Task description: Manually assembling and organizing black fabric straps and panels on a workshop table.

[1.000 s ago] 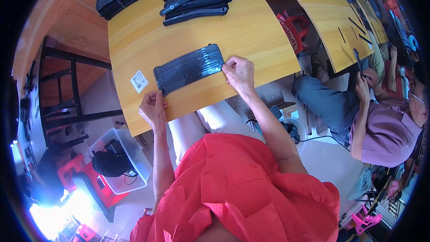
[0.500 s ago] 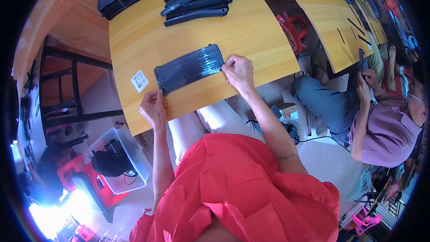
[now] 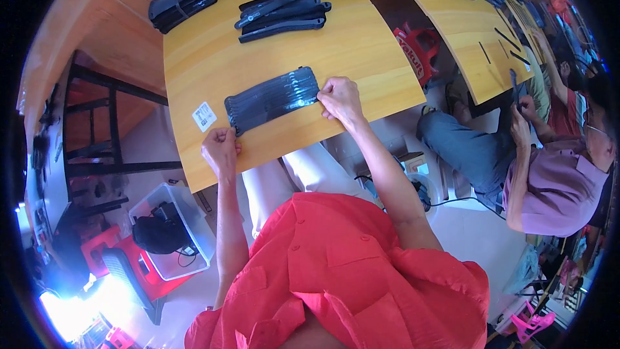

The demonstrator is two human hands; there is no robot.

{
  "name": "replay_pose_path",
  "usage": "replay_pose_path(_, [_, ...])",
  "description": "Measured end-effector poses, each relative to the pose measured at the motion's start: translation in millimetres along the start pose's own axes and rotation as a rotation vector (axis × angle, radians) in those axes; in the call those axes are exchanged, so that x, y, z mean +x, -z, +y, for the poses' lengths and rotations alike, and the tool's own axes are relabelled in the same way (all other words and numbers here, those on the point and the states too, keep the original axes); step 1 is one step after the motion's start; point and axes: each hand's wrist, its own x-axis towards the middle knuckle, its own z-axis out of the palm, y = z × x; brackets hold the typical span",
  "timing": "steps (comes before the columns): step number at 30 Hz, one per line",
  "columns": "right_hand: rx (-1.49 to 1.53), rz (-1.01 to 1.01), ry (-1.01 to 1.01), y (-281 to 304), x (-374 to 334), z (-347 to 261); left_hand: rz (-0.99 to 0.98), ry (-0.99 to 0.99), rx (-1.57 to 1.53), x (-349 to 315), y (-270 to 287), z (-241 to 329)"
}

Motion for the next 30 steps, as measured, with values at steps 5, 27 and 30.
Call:
replay_pose_path(5, [-0.152,-0.129,-0.060,8.4,9.1,-6.4,-0.111,0.081,0.003,9.0,6.8,1.7])
replay_pose_path(27, [-0.625,0.178,0.884,-36.6,-42.3,-6.3,0.009,-0.764,0.588,-23.3,8.8,-2.2])
replay_pose_path(30, [-0.797,0.091,0.993,-73.4,-36.5,-0.2,-0.204,-0.842,0.685,-22.4,-9.9,0.8])
